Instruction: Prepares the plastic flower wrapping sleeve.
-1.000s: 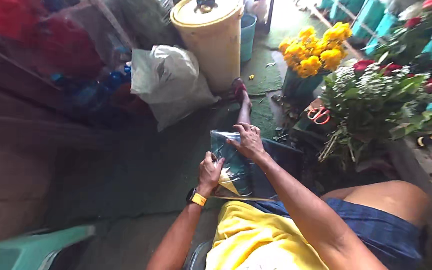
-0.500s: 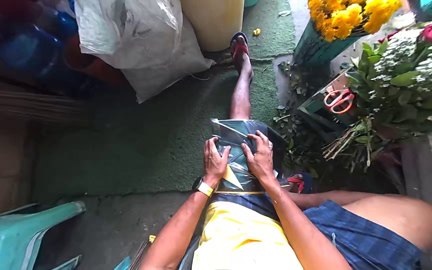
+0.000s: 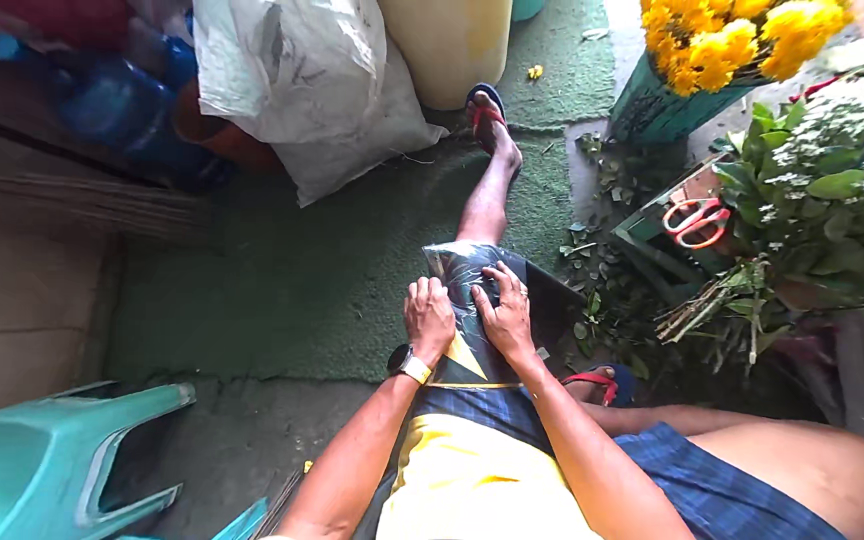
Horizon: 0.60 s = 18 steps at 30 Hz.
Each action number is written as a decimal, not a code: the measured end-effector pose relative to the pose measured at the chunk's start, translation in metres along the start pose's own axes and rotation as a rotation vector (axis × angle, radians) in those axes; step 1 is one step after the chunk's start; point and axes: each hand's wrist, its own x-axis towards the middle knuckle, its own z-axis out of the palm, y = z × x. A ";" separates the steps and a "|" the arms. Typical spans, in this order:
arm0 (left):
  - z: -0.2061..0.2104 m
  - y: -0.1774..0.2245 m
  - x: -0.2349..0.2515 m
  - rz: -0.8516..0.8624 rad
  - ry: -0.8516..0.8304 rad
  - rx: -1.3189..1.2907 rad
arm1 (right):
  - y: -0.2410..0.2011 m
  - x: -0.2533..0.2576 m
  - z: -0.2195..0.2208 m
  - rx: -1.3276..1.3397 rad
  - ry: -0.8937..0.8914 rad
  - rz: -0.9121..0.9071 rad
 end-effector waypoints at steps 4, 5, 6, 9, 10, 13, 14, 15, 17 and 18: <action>-0.017 -0.002 0.001 0.114 -0.001 0.072 | 0.001 -0.001 -0.002 0.027 0.018 0.000; -0.021 -0.007 0.001 0.149 0.035 0.060 | 0.000 0.000 -0.004 0.040 0.015 0.004; -0.022 -0.011 0.000 0.176 0.083 0.047 | -0.001 0.000 -0.004 0.049 0.003 0.010; -0.016 -0.020 -0.005 0.199 0.234 0.004 | -0.006 -0.004 -0.004 0.059 -0.004 0.014; -0.016 -0.021 -0.006 0.181 0.250 -0.012 | -0.006 -0.004 -0.004 0.064 0.001 0.009; -0.042 -0.039 -0.007 -0.019 0.172 -0.085 | -0.003 -0.008 -0.008 0.058 0.001 0.024; -0.057 -0.051 -0.008 -0.079 0.165 -0.118 | -0.001 -0.009 -0.010 0.055 0.004 0.032; -0.071 -0.061 -0.009 -0.081 0.208 -0.142 | 0.000 -0.008 -0.011 0.054 0.010 0.038; -0.087 -0.068 -0.023 0.083 0.315 -0.168 | -0.003 -0.009 -0.010 0.066 0.020 0.045; -0.089 -0.064 -0.036 0.172 0.300 -0.170 | -0.006 -0.012 -0.008 0.066 0.022 0.047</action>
